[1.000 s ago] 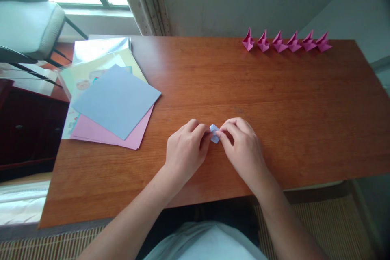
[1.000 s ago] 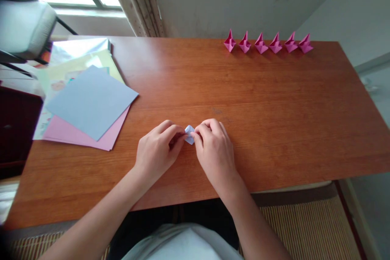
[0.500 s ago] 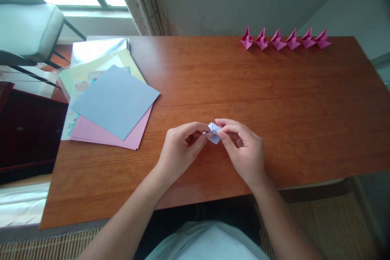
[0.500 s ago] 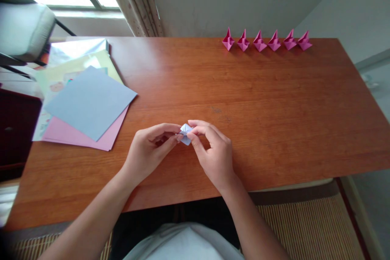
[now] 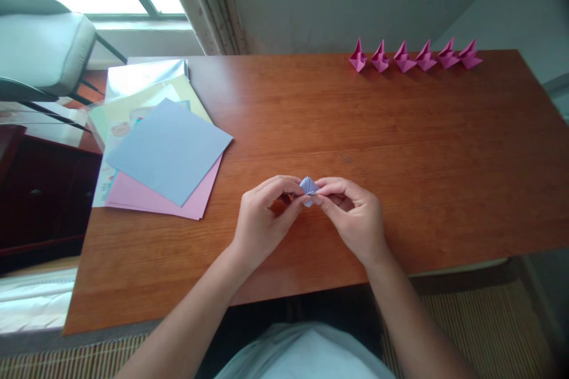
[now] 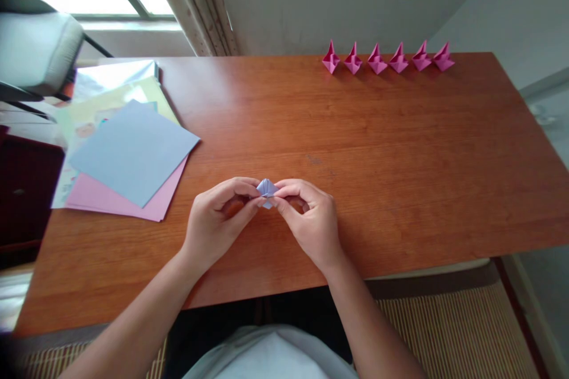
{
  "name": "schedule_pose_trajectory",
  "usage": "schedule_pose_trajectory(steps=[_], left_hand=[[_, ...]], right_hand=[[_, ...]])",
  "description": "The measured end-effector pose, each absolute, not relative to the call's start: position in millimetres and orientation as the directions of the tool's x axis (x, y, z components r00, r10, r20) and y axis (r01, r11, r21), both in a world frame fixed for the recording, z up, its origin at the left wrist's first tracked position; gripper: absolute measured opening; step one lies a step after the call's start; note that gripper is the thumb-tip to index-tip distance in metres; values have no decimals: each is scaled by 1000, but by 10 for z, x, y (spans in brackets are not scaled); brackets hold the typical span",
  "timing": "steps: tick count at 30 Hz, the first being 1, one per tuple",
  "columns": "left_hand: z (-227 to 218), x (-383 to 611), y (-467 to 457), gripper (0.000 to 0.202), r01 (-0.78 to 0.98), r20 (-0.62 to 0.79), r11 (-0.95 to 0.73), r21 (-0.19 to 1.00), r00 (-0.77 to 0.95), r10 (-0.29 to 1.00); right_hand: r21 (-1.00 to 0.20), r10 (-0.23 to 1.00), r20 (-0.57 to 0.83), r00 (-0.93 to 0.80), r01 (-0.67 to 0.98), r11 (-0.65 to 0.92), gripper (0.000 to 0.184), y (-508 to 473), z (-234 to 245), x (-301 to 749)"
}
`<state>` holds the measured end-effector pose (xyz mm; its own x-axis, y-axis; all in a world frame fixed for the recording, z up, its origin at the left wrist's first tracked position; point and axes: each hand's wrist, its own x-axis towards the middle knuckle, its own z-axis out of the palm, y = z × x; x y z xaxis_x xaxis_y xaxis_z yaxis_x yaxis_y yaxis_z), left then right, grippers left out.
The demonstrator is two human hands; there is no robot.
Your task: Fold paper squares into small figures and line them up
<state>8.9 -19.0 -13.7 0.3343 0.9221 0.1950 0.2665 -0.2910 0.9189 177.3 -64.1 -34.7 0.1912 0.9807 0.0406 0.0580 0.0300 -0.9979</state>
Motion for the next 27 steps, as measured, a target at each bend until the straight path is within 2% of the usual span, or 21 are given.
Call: schedule_pose_trajectory(steps=[4, 11, 13, 17, 22, 27], left_hand=[[-161, 71, -189, 7, 293, 189, -297, 909, 344, 920], [-158, 81, -205, 6, 297, 170, -269, 916, 320, 932], [-145, 91, -212, 6, 242, 121, -203, 949, 313, 942], [-102, 77, -184, 20, 135, -29, -13, 991, 308, 951], [-70, -12, -86, 19, 211, -104, 16, 977, 411, 906], [-40, -56, -49, 16, 200, -203, 123, 972, 452, 869]], right_hand=[[-982, 979, 99, 178, 177, 68, 4, -645, -324, 1792], [-962, 978, 147, 146, 253, 107, 4, -637, -306, 1801], [-960, 977, 148, 153, 258, 105, 3, -636, -304, 1797], [-939, 969, 204, 142, 308, 152, 3, -632, -283, 1800], [-821, 931, 364, 15, 478, 313, 9, -629, -241, 1835], [-738, 893, 445, -70, 536, 410, 14, -640, -248, 1857]])
